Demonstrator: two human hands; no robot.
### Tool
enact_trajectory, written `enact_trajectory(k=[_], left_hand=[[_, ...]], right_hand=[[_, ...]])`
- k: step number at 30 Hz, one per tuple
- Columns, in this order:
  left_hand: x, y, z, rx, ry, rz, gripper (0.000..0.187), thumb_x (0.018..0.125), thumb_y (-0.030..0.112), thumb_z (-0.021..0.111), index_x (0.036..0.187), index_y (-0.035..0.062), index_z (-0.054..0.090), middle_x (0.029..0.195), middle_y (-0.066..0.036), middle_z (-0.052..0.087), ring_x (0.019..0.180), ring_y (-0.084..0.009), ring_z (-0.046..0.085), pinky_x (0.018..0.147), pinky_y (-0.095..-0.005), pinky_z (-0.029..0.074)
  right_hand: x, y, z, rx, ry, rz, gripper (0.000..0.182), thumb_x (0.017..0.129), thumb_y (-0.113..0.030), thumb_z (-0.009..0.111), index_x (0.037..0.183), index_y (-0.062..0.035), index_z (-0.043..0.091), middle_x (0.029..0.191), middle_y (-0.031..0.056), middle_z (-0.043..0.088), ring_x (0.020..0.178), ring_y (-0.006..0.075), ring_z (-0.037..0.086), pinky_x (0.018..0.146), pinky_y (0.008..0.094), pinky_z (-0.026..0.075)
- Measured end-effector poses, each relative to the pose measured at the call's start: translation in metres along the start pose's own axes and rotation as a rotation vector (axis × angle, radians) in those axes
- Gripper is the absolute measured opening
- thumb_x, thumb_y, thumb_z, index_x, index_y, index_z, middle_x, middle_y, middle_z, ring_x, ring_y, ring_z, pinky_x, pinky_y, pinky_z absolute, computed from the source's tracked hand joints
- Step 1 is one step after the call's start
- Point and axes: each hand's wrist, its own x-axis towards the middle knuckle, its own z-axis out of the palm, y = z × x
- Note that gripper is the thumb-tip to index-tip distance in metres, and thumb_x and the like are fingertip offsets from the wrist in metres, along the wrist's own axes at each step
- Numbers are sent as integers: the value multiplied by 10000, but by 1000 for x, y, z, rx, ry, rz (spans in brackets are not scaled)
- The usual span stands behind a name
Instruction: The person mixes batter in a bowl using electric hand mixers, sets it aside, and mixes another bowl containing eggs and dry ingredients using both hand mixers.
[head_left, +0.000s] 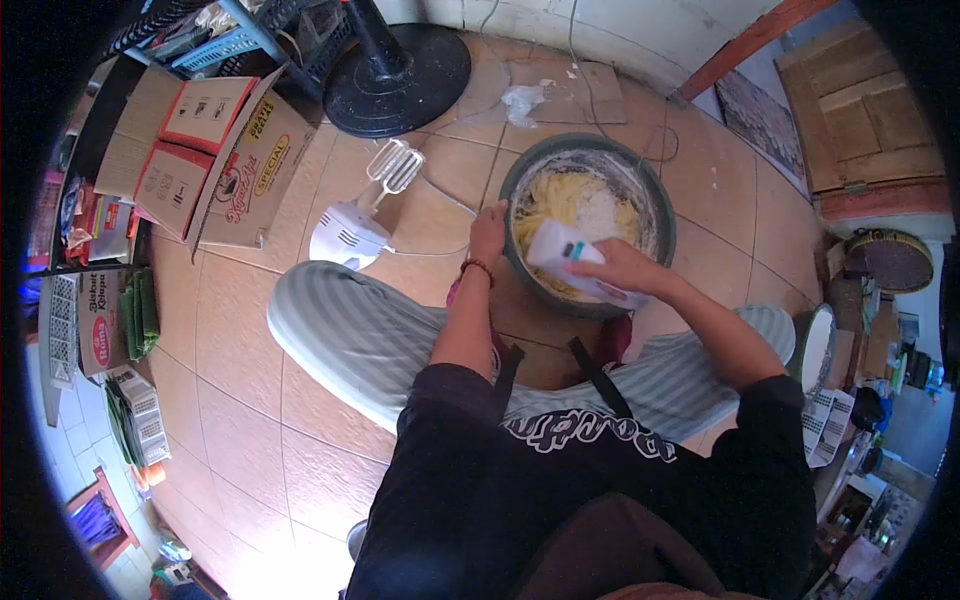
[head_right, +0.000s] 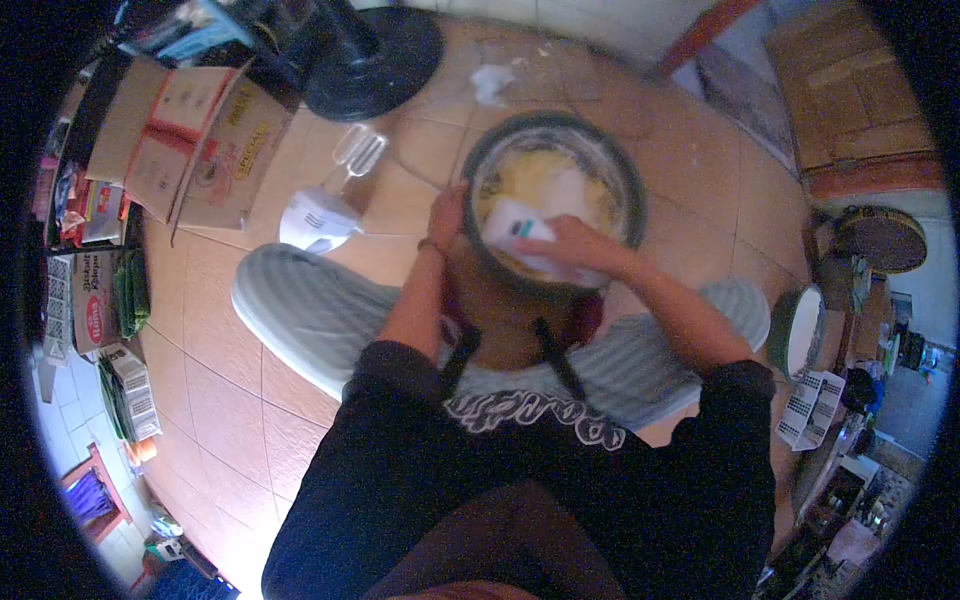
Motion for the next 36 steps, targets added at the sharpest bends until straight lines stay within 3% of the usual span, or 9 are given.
enact_trajectory(k=[3,9,12,15,18,28,30,33,36], left_hand=[[1,-5,4,28,28,29,533,897,462,397,864,-37,581,914,-281,586,909,-443,538,783,-485,415],[5,-8,5,7,28,32,542,900,458,393,860,-46,584,912,-284,586,911,-450,536,787,-485,415],[6,-6,4,8,18,49,536,908,445,381,859,-49,584,925,-287,583,916,-450,533,791,-489,411],[6,-9,6,39,4,15,527,917,430,365,864,-47,585,935,-289,580,920,-448,530,797,-492,404],[3,-3,7,48,18,27,515,924,417,352,878,-41,584,938,-289,578,920,-445,531,800,-493,401],[-3,-1,9,16,79,79,516,933,422,331,859,-35,561,894,-285,581,880,-442,536,775,-492,402],[-4,1,10,4,94,46,524,930,431,336,847,-36,561,887,-284,582,872,-445,536,770,-490,404],[-6,3,11,-3,123,15,529,925,439,348,835,-36,562,880,-283,582,858,-447,537,761,-488,407],[-5,2,12,-18,123,13,525,923,437,359,826,-37,564,875,-286,581,844,-445,540,750,-490,409]], right_hand=[[-24,12,-10,-139,-87,-83,578,759,-573,593,876,-10,652,689,113,631,556,181,588,546,334,474],[-45,36,-43,-252,-184,157,588,755,-572,598,894,-3,649,717,123,636,613,215,600,597,355,486],[-44,47,-44,-50,-138,104,437,797,-453,619,755,-18,615,468,23,483,373,105,475,370,260,358],[-32,47,-31,-64,-108,-101,444,801,-449,614,738,-10,608,468,33,495,354,105,467,355,268,356],[-22,24,-21,-35,-75,-56,438,809,-429,610,707,-4,584,465,32,494,350,102,470,344,268,352],[66,29,-30,451,398,-249,276,823,-296,619,803,-31,549,539,25,507,380,101,454,367,245,346],[72,42,-43,338,449,-322,376,783,-402,617,889,-41,613,619,49,567,498,149,527,520,319,438],[71,52,-56,635,543,-171,346,789,-417,620,776,-73,593,556,8,512,424,121,474,398,280,384],[70,69,-64,889,565,-80,289,805,-361,649,785,-128,479,578,-36,451,430,61,417,382,217,350]])
